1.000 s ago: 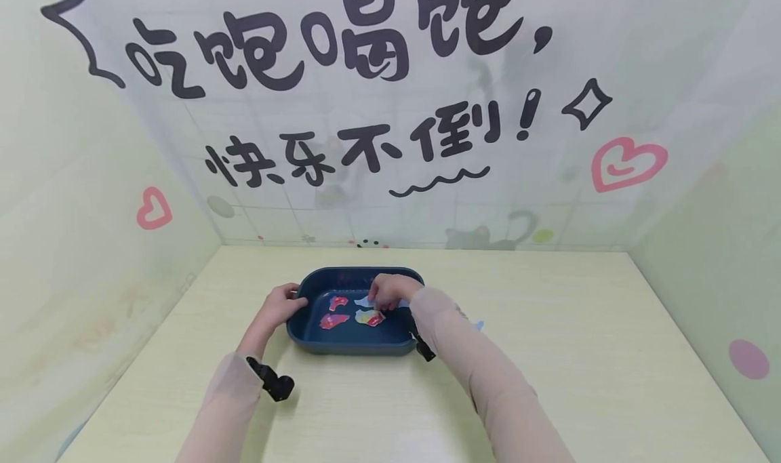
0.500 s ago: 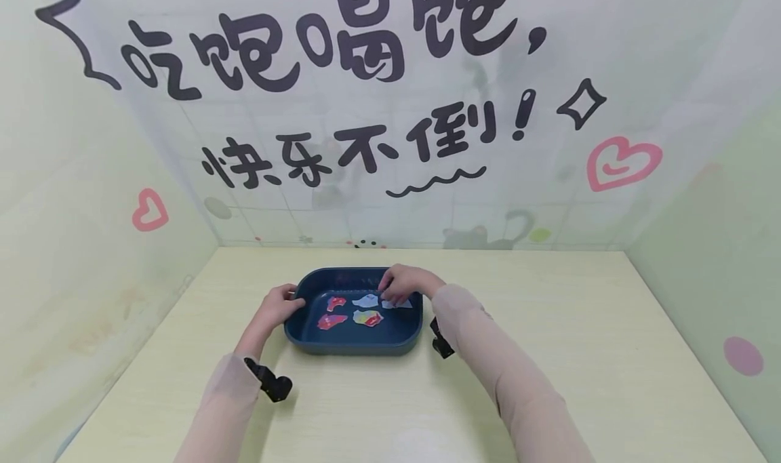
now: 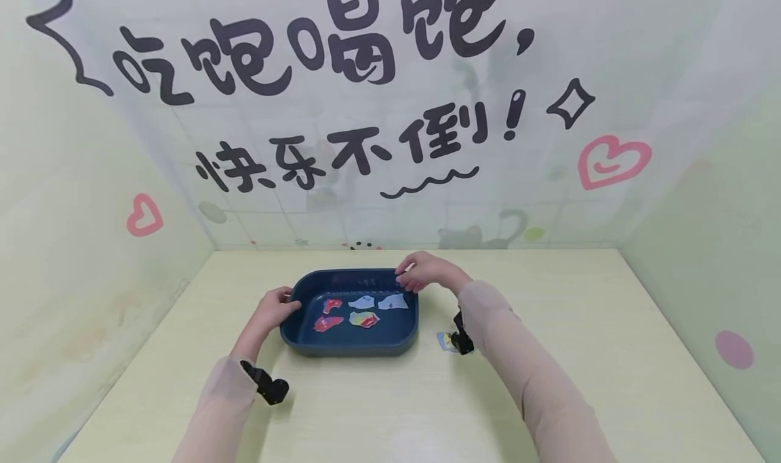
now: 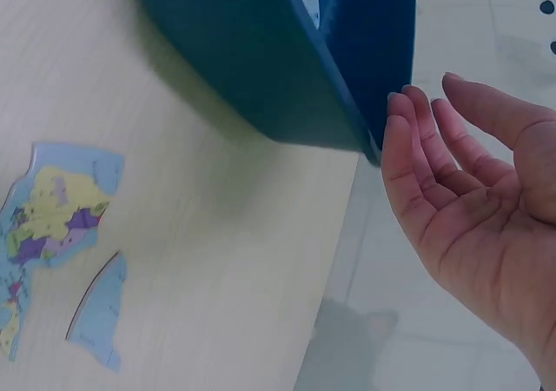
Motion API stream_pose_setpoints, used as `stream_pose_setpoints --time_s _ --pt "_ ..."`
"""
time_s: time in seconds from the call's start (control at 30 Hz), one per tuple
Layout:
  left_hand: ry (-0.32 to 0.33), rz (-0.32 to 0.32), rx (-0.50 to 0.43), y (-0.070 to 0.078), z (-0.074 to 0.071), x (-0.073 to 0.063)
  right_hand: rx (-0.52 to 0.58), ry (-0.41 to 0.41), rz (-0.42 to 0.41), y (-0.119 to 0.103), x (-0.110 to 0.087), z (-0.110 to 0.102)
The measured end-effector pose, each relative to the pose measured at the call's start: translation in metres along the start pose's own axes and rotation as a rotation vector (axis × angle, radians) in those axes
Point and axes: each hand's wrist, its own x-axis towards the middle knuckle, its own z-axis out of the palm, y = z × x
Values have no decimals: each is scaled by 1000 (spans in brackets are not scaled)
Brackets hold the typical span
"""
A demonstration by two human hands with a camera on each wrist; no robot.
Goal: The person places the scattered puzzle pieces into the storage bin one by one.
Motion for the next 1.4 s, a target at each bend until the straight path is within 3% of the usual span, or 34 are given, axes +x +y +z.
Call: stream_pose_setpoints --time_s 0.3,0.9,1.27,1.4 --pt "-1 2 18 1 0 -1 24 39 -10 28 -18 -15" --pt "3 12 20 -1 1 -1 15 31 124 94 -47 -24" --pt "8 19 15 1 0 -1 2 42 45 114 -59 -23" --pt "7 20 24 0 0 -1 -61 42 -18 115 -59 -18"
